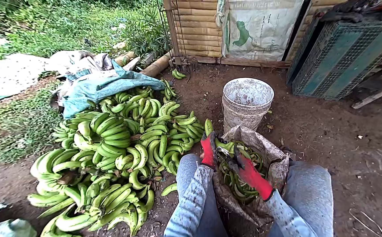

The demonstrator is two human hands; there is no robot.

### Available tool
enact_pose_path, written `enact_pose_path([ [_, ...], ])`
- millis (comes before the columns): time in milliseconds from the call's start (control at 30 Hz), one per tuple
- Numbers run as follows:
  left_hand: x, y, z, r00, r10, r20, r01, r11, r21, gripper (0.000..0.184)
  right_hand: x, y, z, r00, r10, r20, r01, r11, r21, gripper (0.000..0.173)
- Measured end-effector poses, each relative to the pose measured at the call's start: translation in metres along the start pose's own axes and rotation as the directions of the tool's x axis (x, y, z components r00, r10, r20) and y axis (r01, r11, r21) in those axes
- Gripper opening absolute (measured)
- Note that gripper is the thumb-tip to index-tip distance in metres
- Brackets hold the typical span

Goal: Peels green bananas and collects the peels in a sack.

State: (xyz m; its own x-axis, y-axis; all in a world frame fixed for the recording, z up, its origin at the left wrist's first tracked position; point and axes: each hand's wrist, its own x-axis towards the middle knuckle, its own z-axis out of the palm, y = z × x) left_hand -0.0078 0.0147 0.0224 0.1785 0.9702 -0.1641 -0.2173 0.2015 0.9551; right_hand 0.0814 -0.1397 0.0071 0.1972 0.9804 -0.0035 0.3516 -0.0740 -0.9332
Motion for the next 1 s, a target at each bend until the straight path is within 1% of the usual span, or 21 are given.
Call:
enact_pose_path([
  [67,-0.004,-0.01,-0.006,0.992,-0.079,0.095,0.072,0.995,0.069,0.016,0.001,0.004,0.004,0.999,0.036,0.017,-0.037,0.994,0.105,0.05],
  [100,-0.004,-0.014,-0.009,0.979,-0.123,0.163,0.105,0.988,0.117,0.016,0.001,0.006,0.003,0.998,0.047,0.041,-0.052,0.99,0.13,0.046],
  [167,-0.003,-0.017,-0.011,0.938,-0.212,0.276,0.16,0.966,0.202,0.017,-0.003,0.006,-0.002,0.995,0.076,0.067,-0.084,0.989,0.125,0.037],
  [233,-0.003,-0.016,-0.01,0.906,-0.261,0.333,0.163,0.942,0.295,0.018,-0.007,0.003,-0.007,0.992,0.111,0.068,-0.118,0.986,0.12,0.029],
  [300,-0.005,-0.018,-0.009,0.893,-0.274,0.358,0.146,0.927,0.346,0.018,-0.008,0.007,-0.006,0.991,0.127,0.044,-0.133,0.974,0.182,0.022],
  [367,-0.006,-0.025,-0.009,0.905,-0.262,0.335,0.14,0.927,0.349,0.02,-0.009,0.01,-0.003,0.984,0.176,0.022,-0.174,0.935,0.31,0.02],
  [433,-0.007,-0.033,-0.003,0.955,-0.205,0.213,0.142,0.95,0.277,0.019,-0.008,0.014,0.001,0.961,0.275,0.015,-0.249,0.847,0.469,0.021],
  [467,-0.009,-0.036,0.002,0.981,-0.139,0.134,0.107,0.969,0.222,0.021,-0.008,0.016,0.004,0.948,0.319,0.014,-0.273,0.789,0.55,0.022],
  [533,-0.012,-0.043,0.01,1.0,0.014,0.027,-0.019,0.982,0.188,0.044,-0.006,0.024,0.009,0.929,0.369,-0.002,-0.271,0.686,0.675,0.026],
  [567,-0.013,-0.045,0.011,0.997,0.075,0.012,-0.076,0.975,0.208,0.056,-0.006,0.027,0.012,0.927,0.375,-0.011,-0.257,0.655,0.71,0.028],
  [600,-0.014,-0.049,0.011,0.992,0.124,0.007,-0.122,0.964,0.236,0.063,-0.006,0.029,0.014,0.926,0.377,-0.023,-0.245,0.643,0.726,0.029],
  [667,-0.016,-0.051,0.012,0.987,0.159,-0.012,-0.149,0.946,0.29,0.066,-0.005,0.027,0.017,0.916,0.398,-0.057,-0.248,0.672,0.698,0.03],
  [733,-0.024,-0.049,0.014,0.979,0.197,0.044,-0.196,0.877,0.438,0.068,-0.005,0.03,0.021,0.896,0.437,-0.076,-0.267,0.668,0.694,0.03],
  [800,-0.031,-0.045,0.02,0.966,0.214,0.144,-0.258,0.78,0.571,0.064,-0.002,0.034,0.026,0.868,0.483,-0.114,-0.283,0.67,0.686,0.028],
  [867,-0.027,-0.045,0.021,0.963,0.178,0.201,-0.266,0.731,0.628,0.063,0.0,0.036,0.031,0.847,0.512,-0.143,-0.298,0.681,0.669,0.028],
  [933,-0.026,-0.052,0.022,0.946,0.167,0.277,-0.315,0.671,0.671,0.063,0.0,0.041,0.032,0.822,0.55,-0.146,-0.312,0.65,0.693,0.029],
  [967,-0.028,-0.055,0.023,0.94,0.157,0.301,-0.324,0.682,0.656,0.064,-0.002,0.045,0.031,0.818,0.561,-0.125,-0.305,0.608,0.733,0.03],
  [1000,-0.027,-0.055,0.024,0.944,0.135,0.3,-0.299,0.735,0.609,0.064,-0.004,0.049,0.029,0.835,0.544,-0.081,-0.287,0.558,0.779,0.031],
])
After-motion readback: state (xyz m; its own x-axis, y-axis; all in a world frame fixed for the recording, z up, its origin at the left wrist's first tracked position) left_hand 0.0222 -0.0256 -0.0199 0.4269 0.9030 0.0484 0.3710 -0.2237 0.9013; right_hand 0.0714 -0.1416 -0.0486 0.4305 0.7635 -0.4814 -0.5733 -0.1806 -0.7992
